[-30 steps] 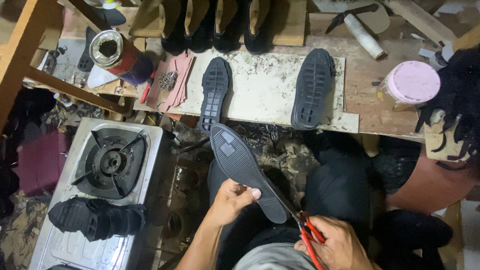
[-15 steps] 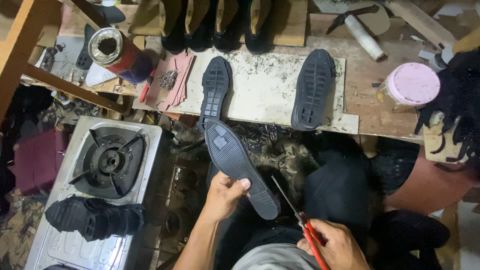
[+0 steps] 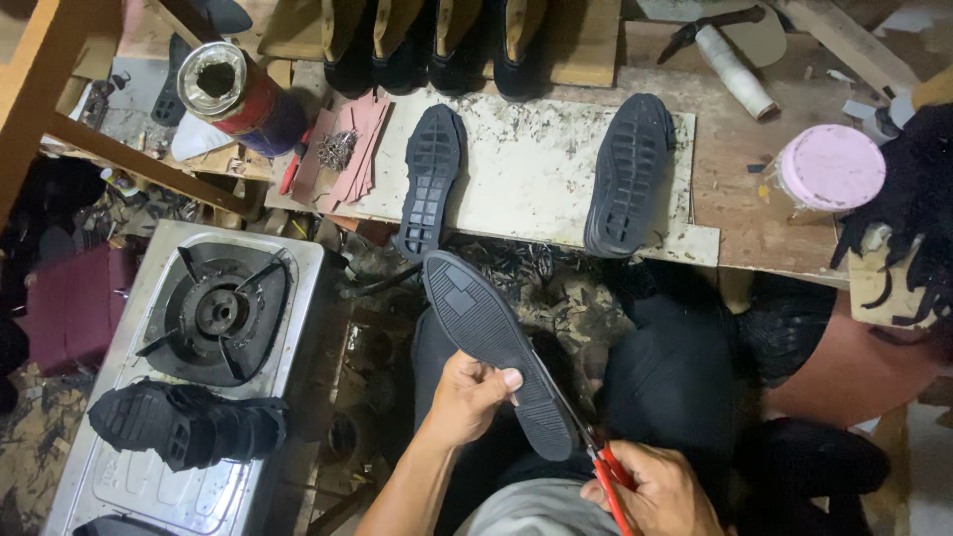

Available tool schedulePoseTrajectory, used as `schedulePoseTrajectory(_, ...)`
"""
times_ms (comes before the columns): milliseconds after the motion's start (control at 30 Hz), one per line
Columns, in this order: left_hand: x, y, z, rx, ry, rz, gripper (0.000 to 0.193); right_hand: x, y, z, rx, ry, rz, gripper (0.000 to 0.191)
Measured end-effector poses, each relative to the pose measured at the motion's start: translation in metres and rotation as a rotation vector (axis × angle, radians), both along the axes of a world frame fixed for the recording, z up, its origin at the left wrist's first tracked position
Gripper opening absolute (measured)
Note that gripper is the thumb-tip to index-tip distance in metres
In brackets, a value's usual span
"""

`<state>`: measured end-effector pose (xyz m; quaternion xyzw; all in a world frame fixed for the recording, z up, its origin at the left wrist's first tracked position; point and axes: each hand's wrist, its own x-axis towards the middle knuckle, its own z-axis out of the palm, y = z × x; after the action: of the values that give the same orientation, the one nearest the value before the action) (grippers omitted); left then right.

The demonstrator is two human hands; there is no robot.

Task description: The person sits on the floor of a shoe workshop and uses red-handled scissors to trim excess rubber from the edges of black shoe soles, working one sole at a time. Trimmed soles are placed on the workbench and later gathered into a stack.

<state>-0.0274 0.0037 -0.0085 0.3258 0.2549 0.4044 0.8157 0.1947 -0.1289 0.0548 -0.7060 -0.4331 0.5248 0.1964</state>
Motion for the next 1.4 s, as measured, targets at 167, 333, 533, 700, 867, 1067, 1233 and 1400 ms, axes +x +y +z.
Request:
schedulePoseTrajectory(167,0.005,-0.002,0.006,-0.109,-0.091,0.015,0.035,-0.001,-0.003,-0.014,0.048,-0.029,0.050,0.030)
schedulePoseTrajectory(333,0.006,-0.002,0.010,-0.168,-0.138,0.038,0.038,0.002,-0.003,-0.015,0.130,-0.019,0.092,0.034)
schedulePoseTrajectory(533,0.008,-0.006,0.004,-0.159,-0.160,0.002,0.034,-0.001,0.004,-0.010,0.046,-0.058,0.105,0.041)
schedulePoseTrajectory(700,0.013,-0.017,-0.002,-0.204,-0.180,-0.083,0.036,-0.001,0.002,-0.014,0.420,-0.076,0.120,0.033)
schedulePoseTrajectory(867,0.017,-0.024,0.001,-0.261,-0.271,-0.076,0.037,0.001,-0.003,-0.034,0.264,-0.032,0.076,0.033)
schedulePoseTrajectory(1067,0.026,-0.024,0.023,-0.302,-0.334,-0.049,0.049,-0.003,-0.017,-0.061,0.283,0.044,-0.086,0.034)
schedulePoseTrajectory(1233,0.018,-0.006,0.031,-0.382,-0.290,0.030,0.041,0.003,-0.017,-0.068,0.262,0.080,-0.037,0.030)
schedulePoseTrajectory(1400,0.017,-0.008,0.024,-0.320,-0.229,0.076,0.044,0.000,-0.010,-0.053,0.345,0.006,0.074,0.044)
